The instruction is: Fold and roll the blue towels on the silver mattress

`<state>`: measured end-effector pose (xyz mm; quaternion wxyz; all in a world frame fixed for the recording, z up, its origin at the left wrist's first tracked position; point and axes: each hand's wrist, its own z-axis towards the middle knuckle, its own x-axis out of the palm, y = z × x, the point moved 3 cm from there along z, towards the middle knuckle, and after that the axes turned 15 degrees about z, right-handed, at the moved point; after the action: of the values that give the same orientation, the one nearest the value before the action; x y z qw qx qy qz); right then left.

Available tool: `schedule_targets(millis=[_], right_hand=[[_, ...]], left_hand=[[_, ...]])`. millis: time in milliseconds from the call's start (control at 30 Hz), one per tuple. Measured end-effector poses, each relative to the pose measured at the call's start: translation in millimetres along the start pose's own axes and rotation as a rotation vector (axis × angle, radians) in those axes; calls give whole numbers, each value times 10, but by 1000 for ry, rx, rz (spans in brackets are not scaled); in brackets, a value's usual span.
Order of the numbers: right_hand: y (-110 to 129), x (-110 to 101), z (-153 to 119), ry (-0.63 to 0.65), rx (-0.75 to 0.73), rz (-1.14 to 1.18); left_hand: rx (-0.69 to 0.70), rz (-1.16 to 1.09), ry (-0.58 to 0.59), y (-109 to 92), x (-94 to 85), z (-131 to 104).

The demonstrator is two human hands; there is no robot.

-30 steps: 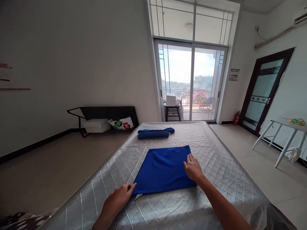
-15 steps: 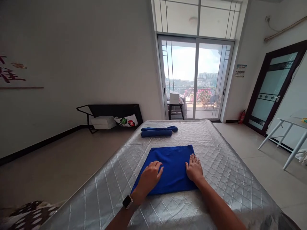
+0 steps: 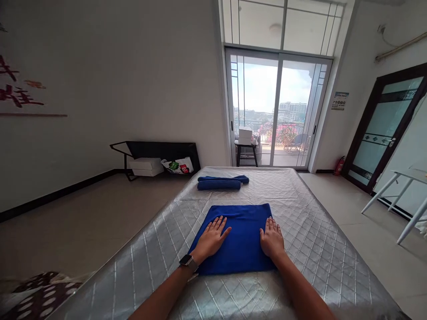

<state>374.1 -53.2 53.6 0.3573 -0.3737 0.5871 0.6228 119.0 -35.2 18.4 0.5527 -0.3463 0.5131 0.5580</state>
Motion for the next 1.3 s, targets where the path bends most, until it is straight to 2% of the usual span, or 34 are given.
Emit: schedule_targets(millis=[100, 167, 267, 467, 600, 700, 767, 867, 967, 1067, 1133, 1200, 1300], right_hand=[[-12, 0, -20, 5, -4, -8], [-8, -12, -14, 14, 1, -21], [54, -71, 95, 18, 9, -57], [254, -234, 602, 34, -53, -31], [174, -165, 781, 80, -1, 1], [91, -74, 811, 54, 20, 23], [62, -27, 821, 39, 22, 35], [55, 9, 837, 29, 20, 44], [64, 15, 843, 28, 20, 49], [66, 5, 835, 21, 19, 46], [64, 0, 828, 30, 8, 40], [65, -1, 823, 45, -5, 35], [70, -4, 820, 37, 1, 39]], left_hand=[[-122, 32, 24, 469, 133, -101], [-176, 32, 46, 606, 198, -139], [-197, 25, 72, 633, 259, -137], [-142, 16, 16, 627, 327, -105], [-159, 34, 41, 642, 331, -138], [-191, 54, 80, 659, 290, -158], [-198, 72, 45, 653, 231, -151], [-159, 73, -116, 494, 86, -67], [25, 17, -225, 49, -73, 146], [255, -43, -183, -508, -173, 465], [343, -65, -137, -778, -191, 684], [357, -71, -108, -905, -167, 863], [312, -65, -75, -855, -64, 1003]])
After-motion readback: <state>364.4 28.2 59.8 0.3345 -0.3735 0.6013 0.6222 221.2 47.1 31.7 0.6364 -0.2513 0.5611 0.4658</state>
